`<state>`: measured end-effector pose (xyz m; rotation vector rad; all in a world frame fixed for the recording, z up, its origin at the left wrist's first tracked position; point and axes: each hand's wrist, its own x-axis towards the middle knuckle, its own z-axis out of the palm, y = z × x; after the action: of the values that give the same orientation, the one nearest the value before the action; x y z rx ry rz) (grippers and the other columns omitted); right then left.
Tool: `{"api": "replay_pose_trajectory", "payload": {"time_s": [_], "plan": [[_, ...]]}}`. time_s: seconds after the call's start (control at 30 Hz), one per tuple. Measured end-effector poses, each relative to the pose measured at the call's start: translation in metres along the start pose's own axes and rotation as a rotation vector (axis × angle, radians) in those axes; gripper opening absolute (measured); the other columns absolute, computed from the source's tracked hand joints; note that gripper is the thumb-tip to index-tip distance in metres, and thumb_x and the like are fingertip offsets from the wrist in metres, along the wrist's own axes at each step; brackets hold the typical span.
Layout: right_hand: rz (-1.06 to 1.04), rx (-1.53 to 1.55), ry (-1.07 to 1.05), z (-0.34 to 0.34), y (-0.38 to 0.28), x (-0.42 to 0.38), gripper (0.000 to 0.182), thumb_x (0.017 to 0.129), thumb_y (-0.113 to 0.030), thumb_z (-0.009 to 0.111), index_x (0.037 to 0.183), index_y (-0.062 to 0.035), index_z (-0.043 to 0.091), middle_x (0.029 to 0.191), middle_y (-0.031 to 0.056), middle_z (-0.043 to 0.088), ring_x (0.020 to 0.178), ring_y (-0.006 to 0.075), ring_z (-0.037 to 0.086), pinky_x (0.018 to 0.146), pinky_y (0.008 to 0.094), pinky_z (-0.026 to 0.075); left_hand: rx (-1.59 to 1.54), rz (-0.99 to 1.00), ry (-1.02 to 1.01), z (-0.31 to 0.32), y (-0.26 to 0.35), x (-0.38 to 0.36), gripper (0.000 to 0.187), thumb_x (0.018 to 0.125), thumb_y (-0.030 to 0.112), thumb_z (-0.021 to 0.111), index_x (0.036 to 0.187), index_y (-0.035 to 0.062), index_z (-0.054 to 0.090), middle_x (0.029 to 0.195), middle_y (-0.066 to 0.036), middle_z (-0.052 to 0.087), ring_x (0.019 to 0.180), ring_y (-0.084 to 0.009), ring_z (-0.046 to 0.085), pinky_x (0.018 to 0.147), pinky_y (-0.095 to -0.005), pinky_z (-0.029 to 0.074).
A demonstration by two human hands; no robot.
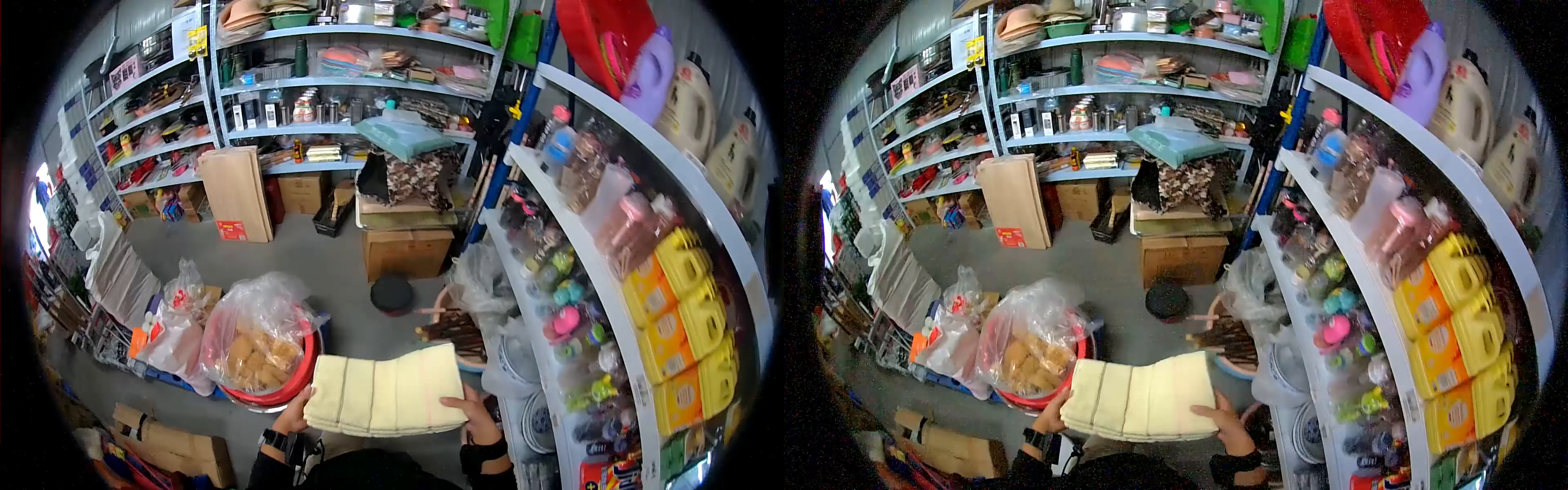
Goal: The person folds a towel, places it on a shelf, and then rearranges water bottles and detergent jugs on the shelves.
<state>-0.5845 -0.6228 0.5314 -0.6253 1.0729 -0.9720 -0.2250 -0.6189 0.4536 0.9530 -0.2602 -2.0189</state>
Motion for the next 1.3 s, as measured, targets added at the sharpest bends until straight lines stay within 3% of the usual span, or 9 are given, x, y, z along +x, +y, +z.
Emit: {"api": "replay_pose_trajectory", "payload": {"time_s": [0.33, 0.43, 0.5, 0.57, 0.67, 0.77, 0.83, 0.9, 1.3], "plan": [[0.049, 0.130, 0.116, 0.052, -0.061, 0.189, 0.045, 0.076, -0.007, 0.059, 0.117, 0.0041, 0.044, 0.105, 0.0118, 0.056, 0.092, 0.0192, 0.056, 0.077, 0.0293, 0.044, 0.136, -0.253, -0.029, -0.025, 0.162, 0.177, 0.040, 0.076, 0.005, 0.056, 0.114, -0.0016, 0.046, 0.111, -0.014, 0.053, 0.098, -0.0219, 0.055, 0.082, -0.0314, 0.045], [-0.230, 0.119, -0.114, 0.046, -0.076, 0.215, 0.042, 0.076, -0.002, 0.056, 0.117, -0.0012, 0.046, 0.112, 0.0128, 0.051, 0.098, 0.0229, 0.053, 0.078, 0.0309, 0.045, 1.068, 0.484, -0.411, -0.028, 0.207, 0.210, 0.040, 0.071, 0.001, 0.058, 0.110, -0.0007, 0.049, 0.106, -0.015, 0.054, 0.100, -0.0245, 0.052, 0.087, -0.0311, 0.040], [-0.525, -0.562, -0.004, 0.015, -0.059, 0.241, 0.043, 0.076, 0.010, 0.050, 0.117, -0.0010, 0.045, 0.117, 0.0123, 0.045, 0.106, 0.0232, 0.048, 0.082, 0.0322, 0.042, 0.704, 0.154, -0.294, -0.039, 0.209, 0.259, 0.035, 0.074, 0.007, 0.058, 0.107, -0.0007, 0.050, 0.105, -0.013, 0.055, 0.097, -0.0219, 0.054, 0.084, -0.0301, 0.042], [-0.379, -0.350, -0.074, 0.025, -0.086, 0.261, 0.046, 0.074, 0.015, 0.047, 0.117, -0.0013, 0.045, 0.117, 0.0112, 0.045, 0.105, 0.0232, 0.048, 0.083, 0.0323, 0.042, 0.178, -0.246, 0.016, -0.005, 0.235, 0.282, 0.033, 0.076, 0.013, 0.057, 0.105, -0.0011, 0.051, 0.103, -0.012, 0.056, 0.094, -0.0201, 0.055, 0.081, -0.0294, 0.045], [-0.388, -0.341, -0.075, 0.024, -0.113, 0.310, 0.038, 0.078, 0.004, 0.048, 0.115, -0.0015, 0.046, 0.110, 0.0109, 0.050, 0.098, 0.0218, 0.052, 0.080, 0.0312, 0.044, 0.214, -0.204, 0.037, 0.012, 0.255, 0.324, 0.034, 0.077, 0.017, 0.056, 0.104, -0.0022, 0.051, 0.099, -0.012, 0.058, 0.088, -0.0198, 0.058, 0.076, -0.0306, 0.048], [0.155, 0.230, 0.067, 0.008, -0.135, 0.394, 0.034, 0.081, -0.011, 0.050, 0.113, -0.0010, 0.047, 0.102, 0.0104, 0.056, 0.091, 0.0204, 0.056, 0.077, 0.0305, 0.045, 0.140, -0.099, 0.140, 0.050, 0.291, 0.343, 0.034, 0.075, 0.013, 0.057, 0.103, -0.0035, 0.050, 0.092, -0.013, 0.059, 0.081, -0.0222, 0.060, 0.073, -0.0334, 0.049], [0.235, 0.192, 0.046, 0.024, -0.162, 0.439, 0.034, 0.082, -0.021, 0.050, 0.110, -0.0014, 0.048, 0.096, 0.0077, 0.058, 0.086, 0.0183, 0.057, 0.075, 0.0271, 0.044, 0.137, -0.047, 0.176, 0.047, 0.310, 0.367, 0.034, 0.074, 0.012, 0.057, 0.104, -0.0031, 0.050, 0.092, -0.013, 0.058, 0.082, -0.0226, 0.059, 0.073, -0.0334, 0.049], [0.118, -0.073, -0.045, 0.061, -0.209, 0.470, 0.036, 0.083, -0.023, 0.050, 0.111, -0.0004, 0.047, 0.099, 0.0074, 0.057, 0.089, 0.0171, 0.056, 0.076, 0.0276, 0.044, 0.108, 0.029, 0.166, 0.042, 0.337, 0.384, 0.033, 0.074, 0.010, 0.056, 0.104, -0.0019, 0.049, 0.093, -0.012, 0.057, 0.082, -0.0223, 0.059, 0.073, -0.0326, 0.049], [0.071, -0.025, -0.325, 0.163, -0.255, 0.722, 0.044, 0.078, -0.010, 0.056, 0.119, 0.0025, 0.042, 0.106, 0.0080, 0.054, 0.092, 0.0143, 0.053, 0.076, 0.0256, 0.044, -0.103, 0.307, 0.385, 0.000, 0.468, 0.454, 0.036, 0.074, 0.014, 0.053, 0.103, -0.0067, 0.049, 0.092, -0.014, 0.059, 0.079, -0.0235, 0.060, 0.072, -0.0337, 0.051]]}}
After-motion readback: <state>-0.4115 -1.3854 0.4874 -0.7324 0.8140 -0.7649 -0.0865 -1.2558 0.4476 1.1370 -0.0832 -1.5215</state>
